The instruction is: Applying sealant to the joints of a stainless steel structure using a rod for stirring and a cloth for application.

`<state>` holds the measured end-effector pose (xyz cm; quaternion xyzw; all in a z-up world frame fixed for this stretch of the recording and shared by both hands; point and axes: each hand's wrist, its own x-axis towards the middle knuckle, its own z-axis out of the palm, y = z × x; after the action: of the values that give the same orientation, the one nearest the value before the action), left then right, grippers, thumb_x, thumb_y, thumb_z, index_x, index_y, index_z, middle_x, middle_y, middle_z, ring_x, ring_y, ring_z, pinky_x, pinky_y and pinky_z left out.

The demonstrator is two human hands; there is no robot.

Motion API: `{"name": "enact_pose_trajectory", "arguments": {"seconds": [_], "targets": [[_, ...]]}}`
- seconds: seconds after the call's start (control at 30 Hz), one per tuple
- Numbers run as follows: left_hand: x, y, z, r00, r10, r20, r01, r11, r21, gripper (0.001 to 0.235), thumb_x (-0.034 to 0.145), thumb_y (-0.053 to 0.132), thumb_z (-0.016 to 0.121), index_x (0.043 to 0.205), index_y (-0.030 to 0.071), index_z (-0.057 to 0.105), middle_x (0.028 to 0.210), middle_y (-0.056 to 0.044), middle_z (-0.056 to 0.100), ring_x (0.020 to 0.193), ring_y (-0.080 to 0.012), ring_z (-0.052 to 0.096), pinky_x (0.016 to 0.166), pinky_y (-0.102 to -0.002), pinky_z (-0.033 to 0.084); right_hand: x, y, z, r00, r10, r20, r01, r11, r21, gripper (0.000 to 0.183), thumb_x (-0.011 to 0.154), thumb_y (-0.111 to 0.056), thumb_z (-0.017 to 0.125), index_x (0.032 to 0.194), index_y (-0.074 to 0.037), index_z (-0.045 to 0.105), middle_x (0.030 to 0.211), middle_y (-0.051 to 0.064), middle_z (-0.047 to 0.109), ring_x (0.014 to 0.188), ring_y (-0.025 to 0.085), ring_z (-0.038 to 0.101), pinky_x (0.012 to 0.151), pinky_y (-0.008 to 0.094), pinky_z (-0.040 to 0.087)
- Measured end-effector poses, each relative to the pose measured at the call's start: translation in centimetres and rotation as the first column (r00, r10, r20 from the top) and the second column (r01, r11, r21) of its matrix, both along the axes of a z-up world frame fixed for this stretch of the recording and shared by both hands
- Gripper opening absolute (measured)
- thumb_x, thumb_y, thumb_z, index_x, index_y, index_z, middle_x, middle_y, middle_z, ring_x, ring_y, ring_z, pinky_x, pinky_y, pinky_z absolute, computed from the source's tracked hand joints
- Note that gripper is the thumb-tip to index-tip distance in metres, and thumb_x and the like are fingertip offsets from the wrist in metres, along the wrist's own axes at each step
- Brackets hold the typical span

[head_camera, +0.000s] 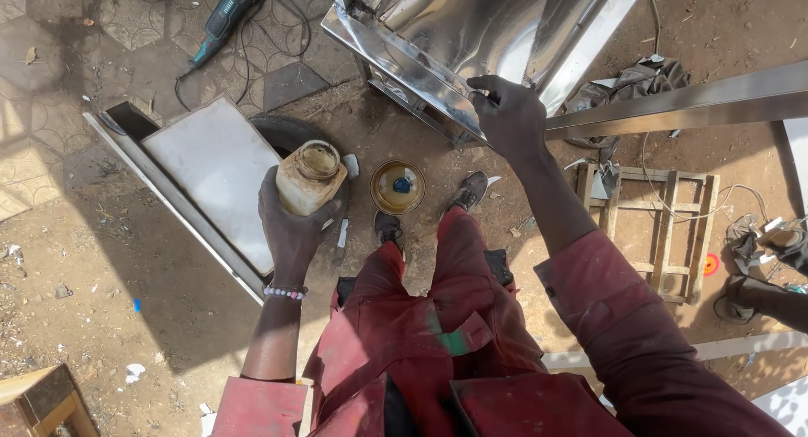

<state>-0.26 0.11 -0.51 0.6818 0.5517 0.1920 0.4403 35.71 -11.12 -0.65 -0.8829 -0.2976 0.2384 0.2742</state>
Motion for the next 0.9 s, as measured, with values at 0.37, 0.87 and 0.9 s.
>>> {"name": "enact_pose_trajectory", "arguments": {"seconds": [0.37, 0.87, 0.9], "targets": [[-0.1, 0.5, -0.1, 1.0, 0.001, -0.01, -0.001, 1.0, 0.0, 0.105, 0.063, 0.029, 0.099, 0.149, 0.015, 0.042, 0.137, -0.021, 0.051, 0.132, -0.0492, 0.047, 0.11, -0.065, 0.034, -1.4, -0.6, -1.1, 0.992, 0.007, 0.124, -0.015, 0.998, 0.065, 0.024, 0.094, -0.029, 0.071, 0.117, -0.029, 0.079, 0.074, 0.007, 0.074, 0.079, 0.032, 0.075, 0.078, 0.044, 0.059], [0.2, 0.9, 0.6, 0.999, 0.011, -0.037, -0.011, 1.0, -0.008, 0.108, 0.06, 0.033, 0.1, 0.149, 0.016, 0.042, 0.135, -0.02, 0.052, 0.131, -0.048, 0.048, 0.11, -0.064, 0.036, -1.0, 0.1, -1.9, 0.988, 0.034, 0.15, -0.046, 0.996, 0.078, 0.022, 0.096, -0.028, 0.07, 0.116, -0.029, 0.079, 0.071, 0.009, 0.073, 0.075, 0.035, 0.074, 0.073, 0.046, 0.059], [0.2, 1.1, 0.6, 1.0, 0.011, -0.024, -0.011, 1.0, -0.011, 0.108, 0.061, 0.034, 0.099, 0.15, 0.015, 0.042, 0.135, -0.021, 0.051, 0.131, -0.049, 0.047, 0.11, -0.065, 0.035, -0.8, 0.1, -1.7, 0.984, 0.061, 0.169, -0.07, 0.996, 0.049, 0.021, 0.096, -0.028, 0.069, 0.115, -0.03, 0.079, 0.07, 0.008, 0.072, 0.074, 0.035, 0.074, 0.073, 0.046, 0.059]]}}
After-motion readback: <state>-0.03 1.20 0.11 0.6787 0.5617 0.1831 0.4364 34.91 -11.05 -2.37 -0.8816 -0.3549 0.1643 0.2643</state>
